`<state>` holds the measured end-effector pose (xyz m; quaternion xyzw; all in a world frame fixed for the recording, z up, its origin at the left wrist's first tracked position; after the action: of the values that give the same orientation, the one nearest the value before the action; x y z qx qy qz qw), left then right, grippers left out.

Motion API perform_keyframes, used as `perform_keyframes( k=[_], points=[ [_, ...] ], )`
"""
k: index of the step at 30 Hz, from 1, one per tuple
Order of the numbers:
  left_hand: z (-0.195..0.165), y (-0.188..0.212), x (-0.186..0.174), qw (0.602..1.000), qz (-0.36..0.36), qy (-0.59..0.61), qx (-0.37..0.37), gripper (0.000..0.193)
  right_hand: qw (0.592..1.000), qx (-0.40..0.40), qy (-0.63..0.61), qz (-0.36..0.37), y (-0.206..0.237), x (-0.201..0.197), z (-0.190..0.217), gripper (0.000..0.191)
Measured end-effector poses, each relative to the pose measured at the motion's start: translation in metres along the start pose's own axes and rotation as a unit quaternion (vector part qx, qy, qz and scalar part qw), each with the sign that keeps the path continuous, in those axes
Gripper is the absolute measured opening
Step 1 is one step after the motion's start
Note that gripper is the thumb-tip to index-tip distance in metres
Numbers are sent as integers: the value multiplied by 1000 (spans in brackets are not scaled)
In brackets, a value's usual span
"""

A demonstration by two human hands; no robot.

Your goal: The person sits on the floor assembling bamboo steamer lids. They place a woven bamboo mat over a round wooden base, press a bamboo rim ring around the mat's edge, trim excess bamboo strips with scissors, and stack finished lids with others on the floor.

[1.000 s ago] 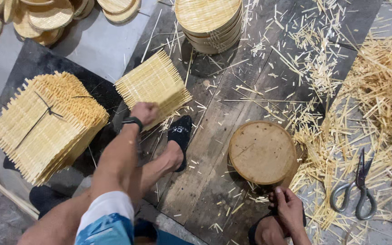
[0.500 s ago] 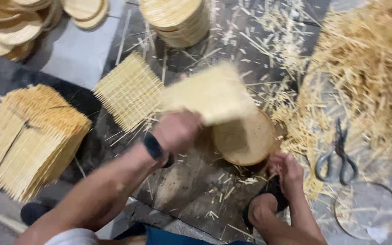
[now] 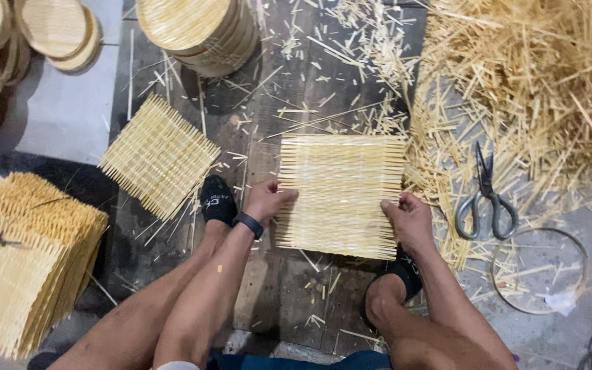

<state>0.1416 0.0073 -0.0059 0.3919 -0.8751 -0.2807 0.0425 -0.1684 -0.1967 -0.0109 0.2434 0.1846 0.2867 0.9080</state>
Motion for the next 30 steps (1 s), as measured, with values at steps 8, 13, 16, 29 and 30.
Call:
perform_keyframes(
  k=[8, 13, 16, 29, 30],
  points=[
    [27, -3, -20, 993, 26, -80, -84, 36, 996, -54, 23, -64, 6, -12, -37, 21],
    [28, 6, -16, 996, 20, 27, -77, 59, 930, -87, 115, -338, 51, -165, -90, 26],
    [17, 8, -26, 999, -35, -3, -22, 78, 774, 24, 475, -417, 106, -251, -113, 39],
    [-159, 91, 88, 982, 69, -19, 174, 41, 974, -83, 128, -169, 167, -271, 43, 10],
    [-158, 99, 133, 975, 175, 79, 111, 55, 987, -130, 21, -87, 167, -257, 74, 13]
  ],
)
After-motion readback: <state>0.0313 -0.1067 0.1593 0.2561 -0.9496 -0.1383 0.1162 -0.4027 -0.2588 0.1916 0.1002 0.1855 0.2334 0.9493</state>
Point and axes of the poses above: each hand's wrist, its own y-axis away from the middle knuckle, its own x-axis out of the palm, z = x × y, the point moved 10 cm from there along -y, towards the middle knuckle, and after that the axes turned 14 degrees about y, right-handed, at the moved point
